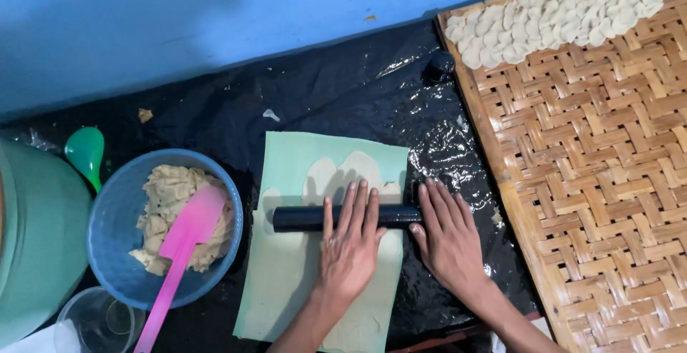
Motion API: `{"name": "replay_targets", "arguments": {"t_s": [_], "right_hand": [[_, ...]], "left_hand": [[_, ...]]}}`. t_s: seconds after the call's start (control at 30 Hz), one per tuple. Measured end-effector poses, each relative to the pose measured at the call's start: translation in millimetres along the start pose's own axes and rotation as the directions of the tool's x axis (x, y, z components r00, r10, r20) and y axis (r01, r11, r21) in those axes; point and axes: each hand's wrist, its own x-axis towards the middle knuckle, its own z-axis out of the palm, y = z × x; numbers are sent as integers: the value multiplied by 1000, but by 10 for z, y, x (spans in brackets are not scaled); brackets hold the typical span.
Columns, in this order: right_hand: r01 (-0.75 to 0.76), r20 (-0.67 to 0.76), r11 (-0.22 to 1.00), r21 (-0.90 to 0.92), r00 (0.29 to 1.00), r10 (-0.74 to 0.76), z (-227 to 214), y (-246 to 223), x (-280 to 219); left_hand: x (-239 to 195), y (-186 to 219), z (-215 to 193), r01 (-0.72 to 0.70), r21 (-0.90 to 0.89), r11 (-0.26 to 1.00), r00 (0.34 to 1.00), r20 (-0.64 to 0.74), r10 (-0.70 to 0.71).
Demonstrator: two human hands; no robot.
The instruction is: The person scoops dough from a blue bowl using a pink spatula and places it onto a green sheet. They then use a black rolling pin to flatten the dough into a thin, rectangular sheet. The person repeatedly adds more dough and rolls it out, occasionally scraping excess dough back into the bowl.
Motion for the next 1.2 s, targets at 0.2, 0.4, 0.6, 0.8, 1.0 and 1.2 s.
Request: {"name": "replay_targets", "arguments": {"t_s": [0.2, 0.4, 0.6, 0.8, 1.0, 1.2], "right_hand": [[42, 51, 998, -55, 998, -39, 72, 218, 536], [61, -8, 997, -53, 998, -62, 474, 637, 1198], [-104, -18, 984, 145, 994, 108, 283, 390, 1561], [70, 45, 933, 354, 995, -91, 298, 499, 1559], [172, 80, 939, 298, 976, -205, 300, 515, 1479], [6, -90, 974, 229, 996, 15, -374, 120, 852]], "left_hand": [[496, -177, 95, 42, 127, 991, 999, 18, -44], [1167, -520, 188, 96, 111, 989, 993, -74, -89], [1170, -452, -93, 119, 136, 984, 952, -295, -74], [539, -424, -254, -42, -26, 999, 992, -117, 39], [473, -460, -270, -47, 14, 999, 999, 0, 47], [388, -248, -630, -55, 5, 998, 998, -29, 55]]}}
